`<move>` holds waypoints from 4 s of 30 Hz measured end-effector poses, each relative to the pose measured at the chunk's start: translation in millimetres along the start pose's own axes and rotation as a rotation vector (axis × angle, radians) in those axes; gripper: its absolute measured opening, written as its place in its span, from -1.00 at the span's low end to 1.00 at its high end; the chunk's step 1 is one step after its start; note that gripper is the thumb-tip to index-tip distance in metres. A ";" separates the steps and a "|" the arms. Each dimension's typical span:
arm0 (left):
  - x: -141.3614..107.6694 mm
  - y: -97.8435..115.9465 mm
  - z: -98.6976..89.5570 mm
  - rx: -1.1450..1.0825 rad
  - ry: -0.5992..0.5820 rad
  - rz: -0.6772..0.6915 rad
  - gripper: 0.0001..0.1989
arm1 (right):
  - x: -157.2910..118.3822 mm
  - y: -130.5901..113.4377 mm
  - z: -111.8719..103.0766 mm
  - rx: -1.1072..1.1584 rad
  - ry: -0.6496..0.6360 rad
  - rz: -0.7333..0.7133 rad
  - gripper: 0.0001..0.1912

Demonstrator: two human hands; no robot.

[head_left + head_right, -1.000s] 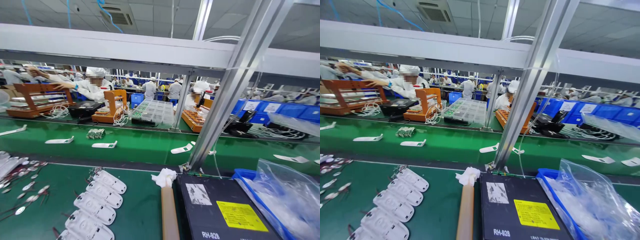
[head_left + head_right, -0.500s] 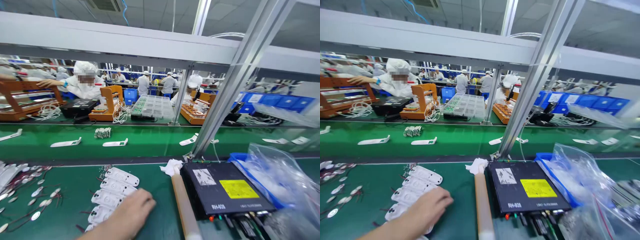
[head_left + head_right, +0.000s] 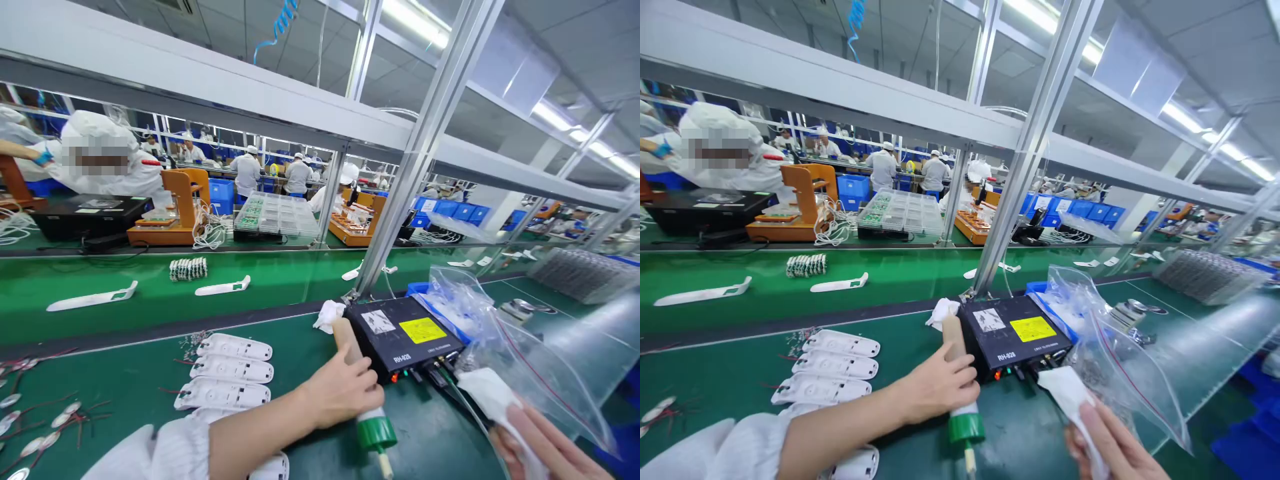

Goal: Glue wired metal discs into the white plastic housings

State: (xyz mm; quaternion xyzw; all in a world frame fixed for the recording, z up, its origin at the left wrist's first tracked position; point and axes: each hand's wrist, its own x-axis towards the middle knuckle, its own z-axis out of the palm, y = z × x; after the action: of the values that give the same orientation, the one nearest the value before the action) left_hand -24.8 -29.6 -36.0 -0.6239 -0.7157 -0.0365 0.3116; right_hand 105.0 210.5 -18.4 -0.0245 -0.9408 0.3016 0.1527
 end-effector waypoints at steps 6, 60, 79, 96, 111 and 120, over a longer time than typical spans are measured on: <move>-35.7 -30.0 -38.3 0.002 0.042 -0.020 -0.85 | 11.8 -49.8 83.3 0.041 0.216 -0.102 -0.66; -82.7 -44.0 -76.2 -0.009 0.113 -0.010 -0.84 | 69.9 -94.8 173.3 -0.111 -0.286 -0.681 -0.85; -75.8 -43.0 -70.8 0.006 0.160 -0.004 -0.93 | 93.3 -100.4 187.0 -0.132 -0.147 -0.599 -0.85; -74.4 -43.0 -71.3 -0.030 0.104 0.045 -0.86 | 48.0 -64.4 147.7 -0.256 -0.090 -0.527 -0.78; -84.0 -46.0 -70.1 -0.007 0.038 0.049 -0.83 | 63.6 -97.7 173.9 -0.269 -0.242 -0.571 -0.90; -83.3 -44.4 -69.6 0.014 0.030 0.067 -0.80 | 74.6 -98.4 152.6 -0.278 -0.356 -0.727 -0.69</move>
State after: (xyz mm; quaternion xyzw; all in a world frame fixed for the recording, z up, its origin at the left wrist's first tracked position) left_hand -35.4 -142.5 -6.1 -0.6447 -0.6899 -0.0306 0.3277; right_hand -7.6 55.0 -59.2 0.3409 -0.9316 0.0978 0.0796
